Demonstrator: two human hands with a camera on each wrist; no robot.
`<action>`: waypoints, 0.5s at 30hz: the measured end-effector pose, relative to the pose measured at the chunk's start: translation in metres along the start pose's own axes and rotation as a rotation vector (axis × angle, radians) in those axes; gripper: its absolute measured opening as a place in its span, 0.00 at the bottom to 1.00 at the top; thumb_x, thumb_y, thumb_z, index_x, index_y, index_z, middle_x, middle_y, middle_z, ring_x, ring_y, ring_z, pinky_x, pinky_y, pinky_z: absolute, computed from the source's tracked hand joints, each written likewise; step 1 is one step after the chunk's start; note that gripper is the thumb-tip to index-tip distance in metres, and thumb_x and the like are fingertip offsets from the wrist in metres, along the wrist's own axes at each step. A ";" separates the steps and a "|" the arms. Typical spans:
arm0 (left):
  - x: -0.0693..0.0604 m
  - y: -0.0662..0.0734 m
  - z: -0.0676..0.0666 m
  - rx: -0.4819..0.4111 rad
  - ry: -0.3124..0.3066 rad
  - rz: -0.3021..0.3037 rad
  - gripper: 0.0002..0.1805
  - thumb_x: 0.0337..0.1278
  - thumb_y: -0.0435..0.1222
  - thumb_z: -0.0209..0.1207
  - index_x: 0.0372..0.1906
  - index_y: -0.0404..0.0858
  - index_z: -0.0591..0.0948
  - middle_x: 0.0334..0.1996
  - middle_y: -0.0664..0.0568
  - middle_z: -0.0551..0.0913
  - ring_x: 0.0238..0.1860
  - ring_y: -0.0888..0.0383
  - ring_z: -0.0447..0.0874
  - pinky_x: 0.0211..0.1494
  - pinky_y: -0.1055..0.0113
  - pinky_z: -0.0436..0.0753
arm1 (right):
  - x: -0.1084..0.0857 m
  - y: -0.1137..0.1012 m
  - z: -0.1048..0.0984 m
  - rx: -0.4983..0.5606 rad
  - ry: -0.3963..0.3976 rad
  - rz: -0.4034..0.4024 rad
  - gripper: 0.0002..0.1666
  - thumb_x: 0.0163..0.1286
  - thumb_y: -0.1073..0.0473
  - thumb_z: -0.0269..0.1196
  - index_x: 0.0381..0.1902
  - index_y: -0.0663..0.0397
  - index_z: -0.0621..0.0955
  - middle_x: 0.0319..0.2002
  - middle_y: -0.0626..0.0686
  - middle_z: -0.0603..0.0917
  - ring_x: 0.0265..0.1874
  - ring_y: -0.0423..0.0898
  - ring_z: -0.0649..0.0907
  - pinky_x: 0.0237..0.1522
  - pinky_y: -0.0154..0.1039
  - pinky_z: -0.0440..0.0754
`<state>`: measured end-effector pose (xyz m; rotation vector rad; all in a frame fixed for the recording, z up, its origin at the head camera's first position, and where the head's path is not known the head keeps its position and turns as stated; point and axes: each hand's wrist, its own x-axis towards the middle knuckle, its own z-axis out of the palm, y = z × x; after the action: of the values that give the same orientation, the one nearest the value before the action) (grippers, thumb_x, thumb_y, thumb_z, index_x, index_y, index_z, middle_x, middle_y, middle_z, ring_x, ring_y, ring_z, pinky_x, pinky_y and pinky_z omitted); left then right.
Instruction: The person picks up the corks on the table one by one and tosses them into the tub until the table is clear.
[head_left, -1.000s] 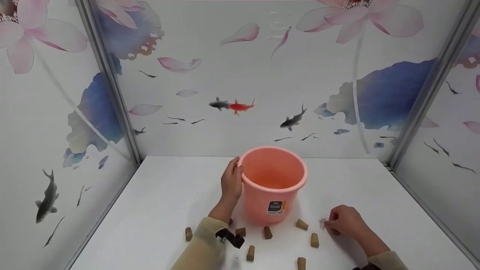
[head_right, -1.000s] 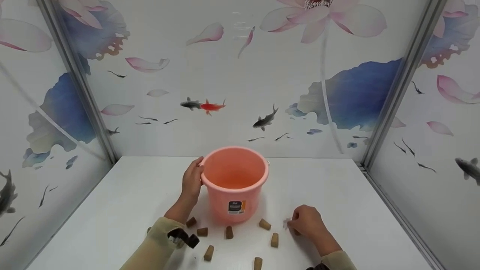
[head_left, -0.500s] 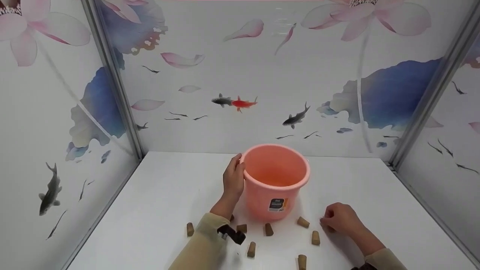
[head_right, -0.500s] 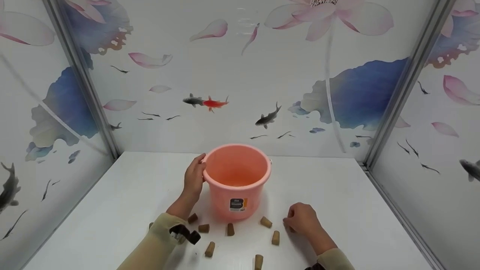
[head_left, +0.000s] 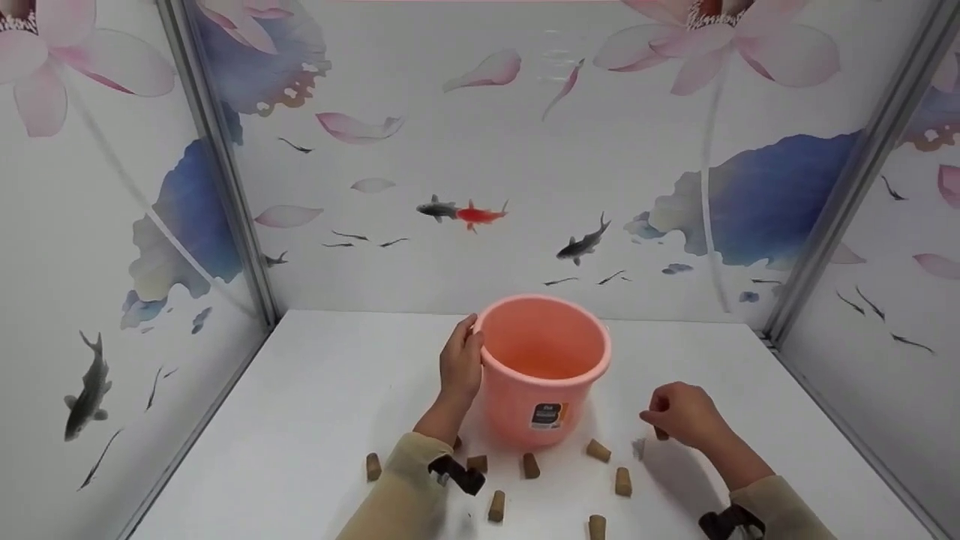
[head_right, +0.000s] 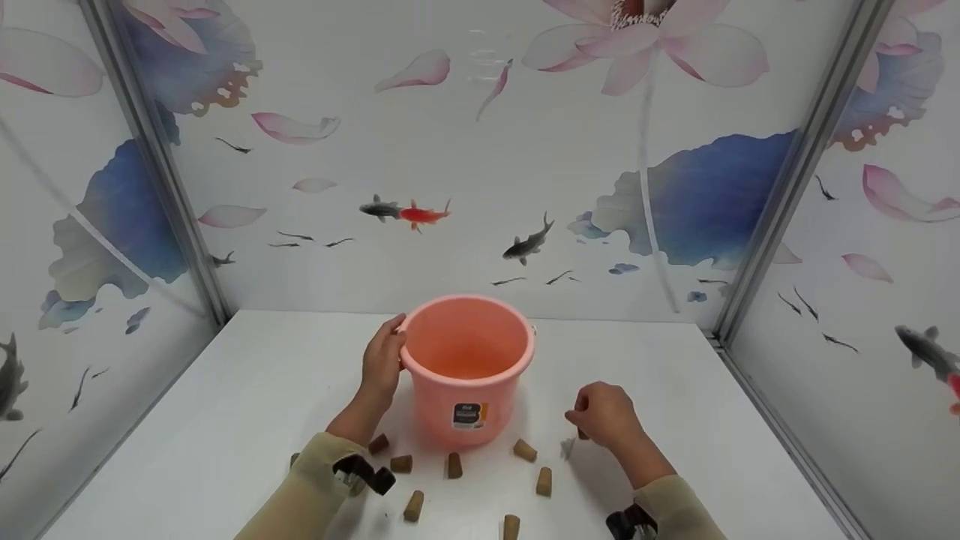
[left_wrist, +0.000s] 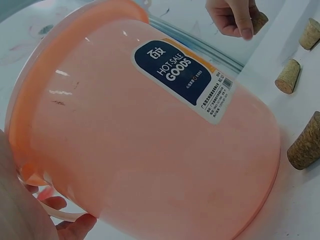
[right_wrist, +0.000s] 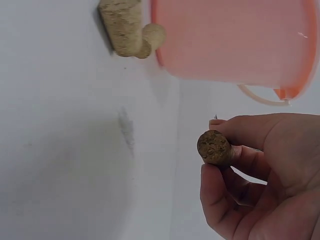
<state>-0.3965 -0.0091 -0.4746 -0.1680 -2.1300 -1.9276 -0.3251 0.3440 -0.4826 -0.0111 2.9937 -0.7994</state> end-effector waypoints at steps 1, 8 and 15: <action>0.000 0.000 -0.001 -0.003 -0.001 -0.005 0.27 0.81 0.43 0.47 0.77 0.42 0.73 0.59 0.42 0.86 0.42 0.55 0.82 0.45 0.66 0.85 | 0.001 -0.002 -0.003 0.000 0.008 -0.007 0.11 0.73 0.56 0.70 0.31 0.55 0.84 0.22 0.50 0.82 0.25 0.46 0.79 0.28 0.40 0.78; 0.000 0.000 -0.003 -0.039 -0.006 -0.010 0.27 0.81 0.42 0.48 0.77 0.41 0.73 0.63 0.43 0.85 0.52 0.47 0.87 0.52 0.64 0.88 | 0.006 -0.011 -0.020 0.004 0.053 -0.071 0.14 0.73 0.57 0.70 0.27 0.53 0.82 0.20 0.49 0.83 0.23 0.45 0.80 0.27 0.41 0.77; 0.001 0.004 -0.001 -0.026 -0.006 -0.020 0.27 0.80 0.43 0.48 0.76 0.42 0.74 0.61 0.45 0.86 0.51 0.48 0.87 0.51 0.64 0.88 | 0.015 -0.020 -0.036 0.028 0.035 -0.026 0.12 0.74 0.55 0.69 0.30 0.53 0.84 0.23 0.51 0.84 0.26 0.46 0.81 0.30 0.40 0.80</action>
<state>-0.3961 -0.0099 -0.4704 -0.1578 -2.1194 -1.9689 -0.3418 0.3447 -0.4421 -0.0361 3.0204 -0.8531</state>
